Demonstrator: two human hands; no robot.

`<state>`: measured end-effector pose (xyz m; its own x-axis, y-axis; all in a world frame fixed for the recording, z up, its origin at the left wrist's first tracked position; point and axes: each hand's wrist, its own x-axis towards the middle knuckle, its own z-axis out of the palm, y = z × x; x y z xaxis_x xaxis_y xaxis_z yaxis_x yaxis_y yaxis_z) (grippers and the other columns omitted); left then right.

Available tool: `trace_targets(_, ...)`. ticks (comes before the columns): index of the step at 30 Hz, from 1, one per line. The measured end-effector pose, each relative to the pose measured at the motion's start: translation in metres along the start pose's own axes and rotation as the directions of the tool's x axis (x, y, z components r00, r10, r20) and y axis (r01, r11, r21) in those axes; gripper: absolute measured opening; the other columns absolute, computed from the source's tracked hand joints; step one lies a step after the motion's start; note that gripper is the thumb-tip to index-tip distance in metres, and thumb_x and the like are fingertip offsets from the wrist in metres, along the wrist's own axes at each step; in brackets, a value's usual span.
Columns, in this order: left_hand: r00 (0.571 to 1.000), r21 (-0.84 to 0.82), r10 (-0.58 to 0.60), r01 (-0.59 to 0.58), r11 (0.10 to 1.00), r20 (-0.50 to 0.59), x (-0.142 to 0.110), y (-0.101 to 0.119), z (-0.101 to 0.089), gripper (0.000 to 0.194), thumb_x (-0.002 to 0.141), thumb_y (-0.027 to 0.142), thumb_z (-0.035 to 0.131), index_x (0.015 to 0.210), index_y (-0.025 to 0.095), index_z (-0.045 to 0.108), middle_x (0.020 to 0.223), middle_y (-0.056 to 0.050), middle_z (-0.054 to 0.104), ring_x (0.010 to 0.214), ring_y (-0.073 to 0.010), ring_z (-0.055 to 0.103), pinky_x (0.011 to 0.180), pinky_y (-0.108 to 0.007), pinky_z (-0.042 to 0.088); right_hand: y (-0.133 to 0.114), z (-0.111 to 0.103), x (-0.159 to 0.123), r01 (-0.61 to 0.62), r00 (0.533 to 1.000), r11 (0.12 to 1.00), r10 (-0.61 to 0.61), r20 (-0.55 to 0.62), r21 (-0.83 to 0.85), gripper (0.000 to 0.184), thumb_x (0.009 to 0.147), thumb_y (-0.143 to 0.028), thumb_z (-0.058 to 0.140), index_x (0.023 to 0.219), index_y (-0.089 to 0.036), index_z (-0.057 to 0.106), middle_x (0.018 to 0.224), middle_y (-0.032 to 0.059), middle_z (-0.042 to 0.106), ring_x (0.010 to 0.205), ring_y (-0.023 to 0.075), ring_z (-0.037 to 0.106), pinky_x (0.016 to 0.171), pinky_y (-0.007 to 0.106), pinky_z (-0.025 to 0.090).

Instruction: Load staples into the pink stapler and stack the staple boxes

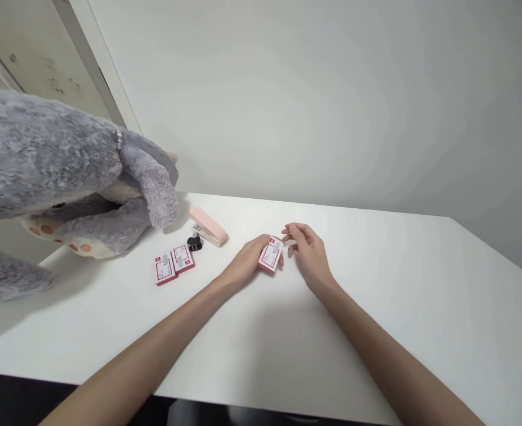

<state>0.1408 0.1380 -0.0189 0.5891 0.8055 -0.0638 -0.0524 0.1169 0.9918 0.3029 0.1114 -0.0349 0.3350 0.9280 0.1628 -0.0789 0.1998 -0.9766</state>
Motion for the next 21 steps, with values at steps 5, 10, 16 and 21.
trace_targets(5,0.994,0.104,-0.062,0.052,0.993,0.094,-0.005,0.013,-0.003,0.042,0.099,0.049,0.049,0.103,0.014,0.073,0.085,-0.011,0.076,0.078,-0.021,0.066,0.067,-0.031,0.049,0.001,-0.002,0.002,-0.024,1.0,1.0,0.024,-0.018,0.014,0.033,0.087,-0.054,0.07,0.092,-0.022,0.07,0.104,0.0076,0.07,0.088,0.0205,0.065,0.059,0.029,0.047)
trace_targets(10,0.943,0.219,-0.158,0.095,0.971,0.293,-0.014,0.024,-0.004,0.044,0.099,0.048,0.052,0.107,0.013,0.077,0.08,-0.01,0.076,0.071,-0.0187,0.064,0.063,-0.029,0.046,-0.001,-0.002,0.002,-0.063,0.998,0.998,0.064,-0.011,0.018,0.032,0.087,-0.054,0.07,0.091,-0.023,0.069,0.104,0.0061,0.069,0.085,0.0189,0.062,0.058,0.028,0.046)
trace_targets(16,0.934,0.344,-0.157,0.04,0.938,0.32,-0.018,0.025,-0.007,0.048,0.101,0.052,0.05,0.116,0.016,0.078,0.096,-0.012,0.081,0.074,-0.0174,0.063,0.063,-0.027,0.044,-0.002,-0.003,0.001,-0.077,0.997,0.997,0.077,-0.011,0.002,0.031,0.088,-0.054,0.07,0.092,-0.023,0.069,0.102,0.0049,0.069,0.081,0.0178,0.062,0.06,0.029,0.047)
trace_targets(21,0.952,0.429,-0.089,-0.048,0.902,0.294,-0.02,0.029,-0.006,0.053,0.103,0.055,0.045,0.128,0.016,0.071,0.101,-0.012,0.081,0.074,-0.017,0.063,0.061,-0.027,0.041,0.001,-0.004,0.002,-0.08,0.997,0.997,0.08,-0.001,-0.003,0.031,0.087,-0.054,0.069,0.092,-0.023,0.069,0.102,0.0047,0.07,0.082,0.0183,0.063,0.06,0.03,0.047)
